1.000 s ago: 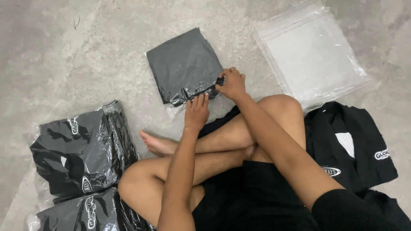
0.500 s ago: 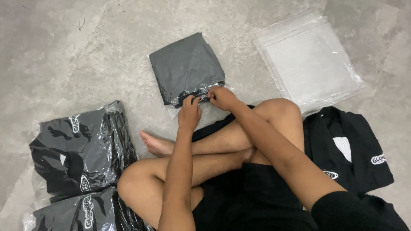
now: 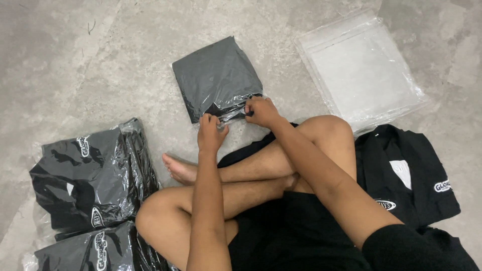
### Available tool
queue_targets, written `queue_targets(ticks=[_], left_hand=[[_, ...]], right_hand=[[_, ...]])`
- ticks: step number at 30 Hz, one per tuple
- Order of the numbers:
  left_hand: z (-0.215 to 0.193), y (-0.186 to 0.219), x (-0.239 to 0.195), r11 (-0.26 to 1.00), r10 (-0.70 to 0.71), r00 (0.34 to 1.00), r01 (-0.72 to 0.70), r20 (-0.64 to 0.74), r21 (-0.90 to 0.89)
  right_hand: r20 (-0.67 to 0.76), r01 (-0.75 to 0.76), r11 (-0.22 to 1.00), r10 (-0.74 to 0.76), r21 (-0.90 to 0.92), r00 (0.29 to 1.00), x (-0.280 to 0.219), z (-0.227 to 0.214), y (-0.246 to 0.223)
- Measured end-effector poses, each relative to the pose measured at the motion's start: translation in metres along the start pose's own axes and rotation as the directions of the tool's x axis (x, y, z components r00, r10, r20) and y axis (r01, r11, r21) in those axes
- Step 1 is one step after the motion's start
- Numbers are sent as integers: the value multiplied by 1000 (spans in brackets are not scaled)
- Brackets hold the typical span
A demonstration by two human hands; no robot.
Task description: Packing folded shirts into plastic bags and shipping mailers.
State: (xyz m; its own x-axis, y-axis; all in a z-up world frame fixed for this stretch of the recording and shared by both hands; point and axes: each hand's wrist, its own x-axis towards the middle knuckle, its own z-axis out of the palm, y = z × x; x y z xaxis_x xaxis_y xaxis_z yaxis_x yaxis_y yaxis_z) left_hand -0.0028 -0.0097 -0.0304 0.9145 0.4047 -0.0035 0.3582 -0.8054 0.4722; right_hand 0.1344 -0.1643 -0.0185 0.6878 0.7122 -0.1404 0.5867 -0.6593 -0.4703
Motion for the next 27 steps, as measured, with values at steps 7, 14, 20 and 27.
queue_targets(ticks=[7,14,20,27], left_hand=[[4,-5,3,998,26,999,-28,33,63],[27,-8,7,941,210,974,-176,-90,288],[37,-14,7,901,235,969,-186,-82,393],[37,-13,7,913,229,971,-188,-73,361]], right_hand=[[33,-53,999,53,1,998,-3,-4,-4],[134,33,945,11,-326,991,3,1,-8],[28,109,833,-111,-542,993,9,20,1],[0,140,799,-173,-584,985,22,50,28]])
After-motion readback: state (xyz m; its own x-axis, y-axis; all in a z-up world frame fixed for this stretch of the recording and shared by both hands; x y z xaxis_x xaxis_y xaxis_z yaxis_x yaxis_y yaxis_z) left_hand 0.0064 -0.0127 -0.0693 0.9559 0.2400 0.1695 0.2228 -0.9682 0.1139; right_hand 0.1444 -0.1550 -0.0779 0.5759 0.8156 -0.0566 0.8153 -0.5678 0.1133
